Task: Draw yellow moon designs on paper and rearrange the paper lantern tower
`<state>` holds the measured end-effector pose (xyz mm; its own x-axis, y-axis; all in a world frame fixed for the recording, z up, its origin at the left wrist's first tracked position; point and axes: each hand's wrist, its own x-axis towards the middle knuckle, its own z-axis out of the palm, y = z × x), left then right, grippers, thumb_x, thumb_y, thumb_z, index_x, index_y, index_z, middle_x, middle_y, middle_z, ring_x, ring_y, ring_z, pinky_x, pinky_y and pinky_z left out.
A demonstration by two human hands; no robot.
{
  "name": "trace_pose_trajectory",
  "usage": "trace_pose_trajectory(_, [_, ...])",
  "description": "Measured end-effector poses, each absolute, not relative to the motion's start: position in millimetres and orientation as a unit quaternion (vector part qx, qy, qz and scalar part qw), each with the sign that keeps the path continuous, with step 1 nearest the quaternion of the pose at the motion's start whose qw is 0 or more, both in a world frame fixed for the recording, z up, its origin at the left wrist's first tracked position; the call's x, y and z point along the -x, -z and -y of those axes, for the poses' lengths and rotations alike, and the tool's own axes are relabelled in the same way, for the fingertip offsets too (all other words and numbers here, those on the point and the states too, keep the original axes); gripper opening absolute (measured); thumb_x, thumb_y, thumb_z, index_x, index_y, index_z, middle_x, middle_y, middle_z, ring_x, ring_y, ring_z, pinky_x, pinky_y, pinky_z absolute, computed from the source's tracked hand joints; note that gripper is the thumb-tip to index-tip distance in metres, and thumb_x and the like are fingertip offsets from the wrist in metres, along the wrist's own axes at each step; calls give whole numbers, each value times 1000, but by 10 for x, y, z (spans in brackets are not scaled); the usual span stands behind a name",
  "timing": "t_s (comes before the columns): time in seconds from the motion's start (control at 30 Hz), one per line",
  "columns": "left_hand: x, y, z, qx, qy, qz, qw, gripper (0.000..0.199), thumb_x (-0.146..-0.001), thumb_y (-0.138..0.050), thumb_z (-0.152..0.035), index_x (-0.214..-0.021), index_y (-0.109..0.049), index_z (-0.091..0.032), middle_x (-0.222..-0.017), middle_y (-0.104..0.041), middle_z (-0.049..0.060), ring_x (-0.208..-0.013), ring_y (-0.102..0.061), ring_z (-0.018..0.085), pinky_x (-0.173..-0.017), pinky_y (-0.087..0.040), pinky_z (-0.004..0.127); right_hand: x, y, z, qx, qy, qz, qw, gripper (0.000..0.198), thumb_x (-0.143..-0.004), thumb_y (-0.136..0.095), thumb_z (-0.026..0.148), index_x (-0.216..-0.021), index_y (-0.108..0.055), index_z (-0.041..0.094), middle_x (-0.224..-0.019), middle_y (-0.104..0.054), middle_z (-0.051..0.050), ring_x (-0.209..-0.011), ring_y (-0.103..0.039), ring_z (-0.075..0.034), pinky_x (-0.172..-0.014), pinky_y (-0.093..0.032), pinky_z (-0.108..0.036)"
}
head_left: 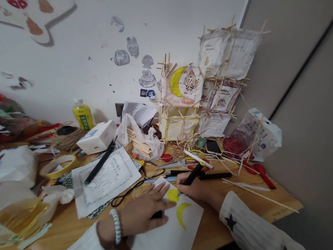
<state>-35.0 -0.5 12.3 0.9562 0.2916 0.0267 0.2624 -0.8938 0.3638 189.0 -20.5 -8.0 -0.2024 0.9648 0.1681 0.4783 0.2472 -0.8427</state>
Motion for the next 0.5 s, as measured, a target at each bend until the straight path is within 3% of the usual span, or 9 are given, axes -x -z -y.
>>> trace_pose_trajectory(0.17, [330,-88,-113,-947,-182,-226,136,34,-93,-40,-29,-123,-54,-19,-129,-55,10,-120,-48,22,-103,-38,39,-1939,38,184,540,-307,657,427,15,-65,-46,10,-54,-44,19,-52,-41,5,-54,-40,-10,-51,-31,-22])
trace_pose_trajectory(0.33, [328,82,-233,-912,-237,-332,37,35,-92,-41,-31,-121,-55,-16,-120,-59,13,-110,-51,27,-94,-43,44,-1966,61,150,562,-268,642,448,14,-70,-48,16,-56,-45,20,-52,-44,5,-52,-40,-11,-50,-31,-24])
trace_pose_trajectory(0.5, [283,178,-269,-911,-238,-337,21,30,-94,-36,-28,-106,-61,-17,-109,-61,11,-97,-53,24,-85,-45,40,-1952,64,127,575,-251,628,460,15,-71,-48,19,-56,-45,21,-48,-43,5,-50,-43,-12,-51,-33,-24])
